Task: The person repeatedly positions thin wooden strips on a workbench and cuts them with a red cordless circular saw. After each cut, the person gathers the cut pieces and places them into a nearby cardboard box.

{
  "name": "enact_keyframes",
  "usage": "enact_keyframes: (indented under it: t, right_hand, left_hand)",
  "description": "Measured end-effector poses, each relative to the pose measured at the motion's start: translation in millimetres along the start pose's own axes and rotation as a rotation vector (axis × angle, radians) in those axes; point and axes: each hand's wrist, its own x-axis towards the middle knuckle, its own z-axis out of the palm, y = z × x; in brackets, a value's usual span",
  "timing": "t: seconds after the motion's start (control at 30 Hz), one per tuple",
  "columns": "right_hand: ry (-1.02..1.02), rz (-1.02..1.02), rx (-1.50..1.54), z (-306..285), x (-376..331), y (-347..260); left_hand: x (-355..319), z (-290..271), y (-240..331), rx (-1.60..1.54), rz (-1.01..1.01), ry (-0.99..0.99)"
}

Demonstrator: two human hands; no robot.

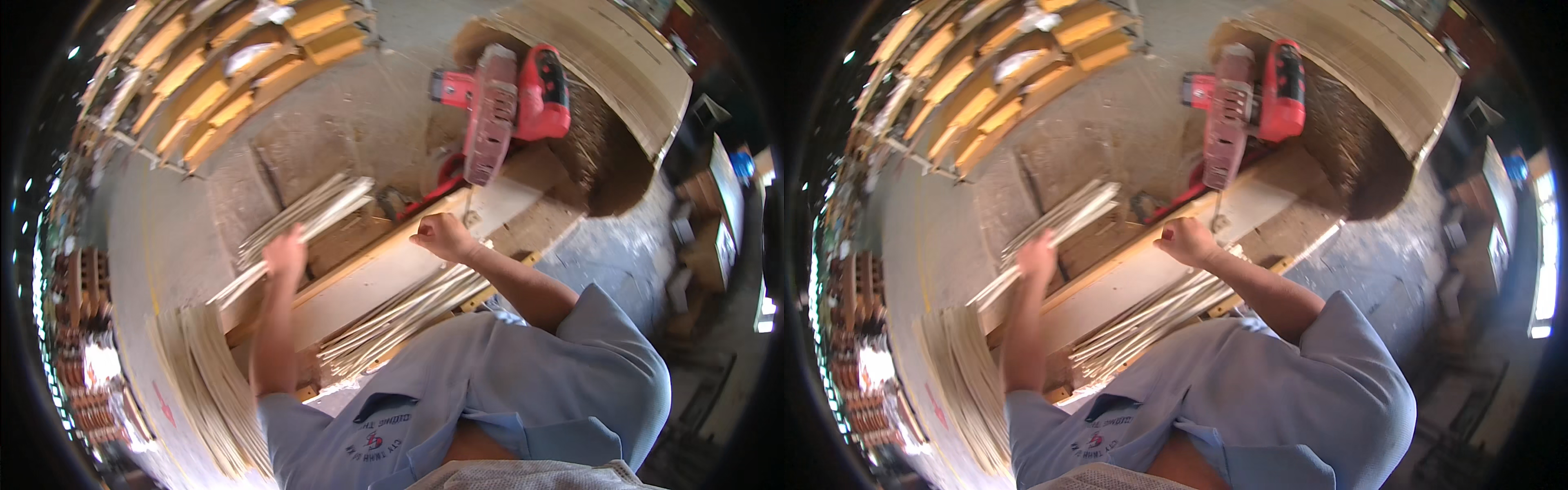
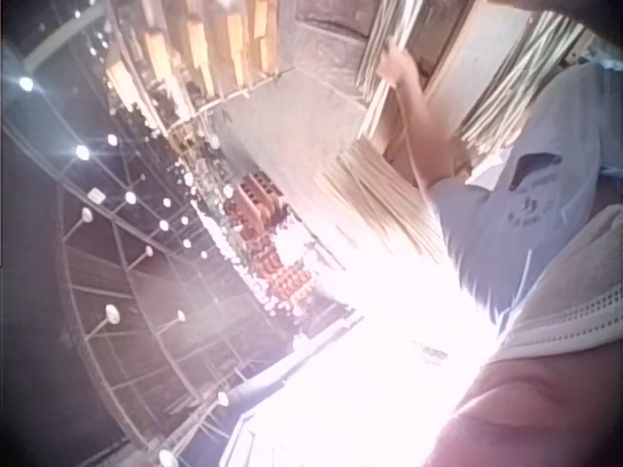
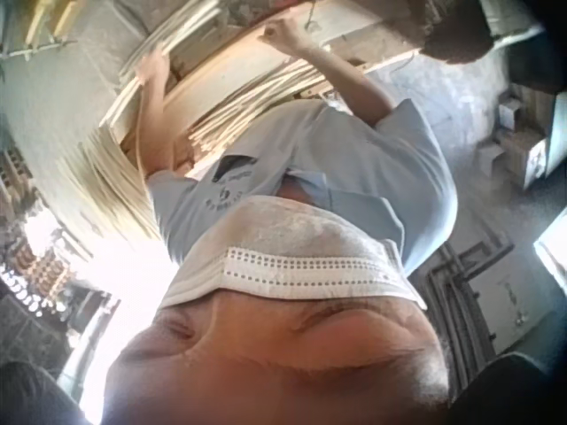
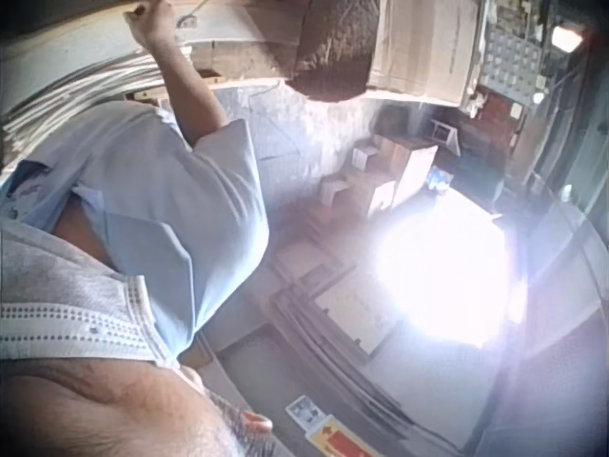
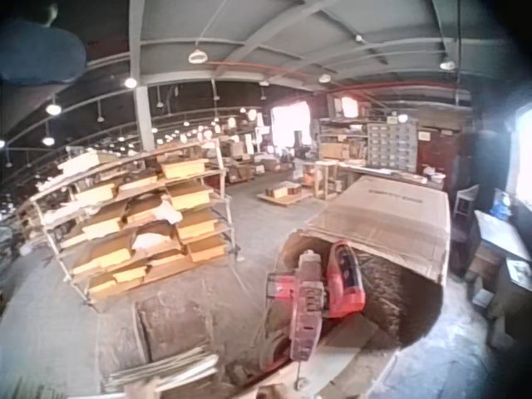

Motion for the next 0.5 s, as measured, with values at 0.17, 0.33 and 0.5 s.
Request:
enact_keyframes:
  t: [0.17,0.33,0.5]
  right_hand:
    - [-0.129,0.215,-0.36,-18,-32,33]
    - [-0.214,0.311,-0.475,0,-42,26]
    - [-0.16,0.284,-0.551,17,-46,17]
  left_hand:
    - [48,46,-45,-0.079,-0.049,-0.001]
    - [92,70,-49,-0.063,0.014,-0.052]
    - [115,62,-34,-0.007,-0.085,-0.28]
